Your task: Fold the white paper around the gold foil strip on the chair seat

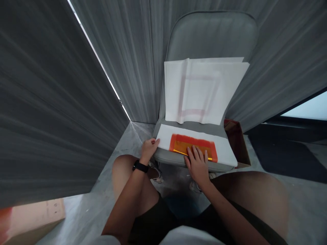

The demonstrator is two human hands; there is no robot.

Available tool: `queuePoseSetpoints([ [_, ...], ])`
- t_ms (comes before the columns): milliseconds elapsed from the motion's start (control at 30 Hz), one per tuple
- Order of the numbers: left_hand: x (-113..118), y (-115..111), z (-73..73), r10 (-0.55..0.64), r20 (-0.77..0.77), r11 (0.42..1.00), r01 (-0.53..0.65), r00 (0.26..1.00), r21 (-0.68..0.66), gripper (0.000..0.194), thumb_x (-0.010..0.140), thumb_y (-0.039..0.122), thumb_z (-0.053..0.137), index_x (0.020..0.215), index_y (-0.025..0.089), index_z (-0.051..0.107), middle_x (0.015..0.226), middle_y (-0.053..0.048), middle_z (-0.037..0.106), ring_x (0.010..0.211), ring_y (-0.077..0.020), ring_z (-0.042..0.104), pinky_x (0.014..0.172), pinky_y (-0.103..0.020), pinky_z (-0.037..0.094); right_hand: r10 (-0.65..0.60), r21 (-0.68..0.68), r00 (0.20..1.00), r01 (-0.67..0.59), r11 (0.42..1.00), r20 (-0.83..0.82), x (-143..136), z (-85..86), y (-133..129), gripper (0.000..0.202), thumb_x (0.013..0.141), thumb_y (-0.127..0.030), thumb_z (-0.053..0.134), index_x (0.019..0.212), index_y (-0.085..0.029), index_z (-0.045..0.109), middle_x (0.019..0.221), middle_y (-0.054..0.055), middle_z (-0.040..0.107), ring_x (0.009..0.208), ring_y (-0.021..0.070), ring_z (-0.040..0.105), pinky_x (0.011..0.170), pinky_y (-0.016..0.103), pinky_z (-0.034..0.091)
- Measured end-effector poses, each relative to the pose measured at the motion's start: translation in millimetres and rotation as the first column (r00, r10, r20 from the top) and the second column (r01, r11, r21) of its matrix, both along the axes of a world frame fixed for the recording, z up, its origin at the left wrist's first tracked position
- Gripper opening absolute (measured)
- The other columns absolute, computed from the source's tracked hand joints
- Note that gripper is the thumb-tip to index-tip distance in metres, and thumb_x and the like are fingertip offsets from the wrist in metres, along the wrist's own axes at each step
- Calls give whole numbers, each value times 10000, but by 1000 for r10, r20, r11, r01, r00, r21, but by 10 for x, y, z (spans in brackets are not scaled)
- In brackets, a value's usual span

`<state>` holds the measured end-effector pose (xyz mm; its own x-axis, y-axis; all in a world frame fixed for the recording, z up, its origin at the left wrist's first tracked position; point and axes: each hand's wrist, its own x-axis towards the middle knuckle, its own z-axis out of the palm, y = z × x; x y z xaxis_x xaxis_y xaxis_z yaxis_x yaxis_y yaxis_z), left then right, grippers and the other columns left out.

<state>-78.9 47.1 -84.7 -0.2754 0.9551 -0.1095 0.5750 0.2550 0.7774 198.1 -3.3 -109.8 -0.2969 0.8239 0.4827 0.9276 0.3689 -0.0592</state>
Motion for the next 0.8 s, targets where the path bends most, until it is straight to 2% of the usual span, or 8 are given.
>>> queuePoseSetpoints([
  [400,53,15,50,18,-42,1000,-19,999,-3,358,958,426,596,692,204,686,703,-51,702,701,-194,639,671,-304,376,-17,-72,999,14,997,-36,-13,31,-1,496,1076,-388,457,1499,-177,608,1515,176,605,1421,357,513,1272,636,227],
  [800,70,15,60,27,-64,1000,-27,998,-4,357,966,381,556,686,188,664,692,-31,687,676,-159,611,653,-271,351,-28,-13,999,28,1000,42,-13,3,10,477,1081,-364,460,1466,-142,632,1523,169,600,1419,328,510,1293,598,211],
])
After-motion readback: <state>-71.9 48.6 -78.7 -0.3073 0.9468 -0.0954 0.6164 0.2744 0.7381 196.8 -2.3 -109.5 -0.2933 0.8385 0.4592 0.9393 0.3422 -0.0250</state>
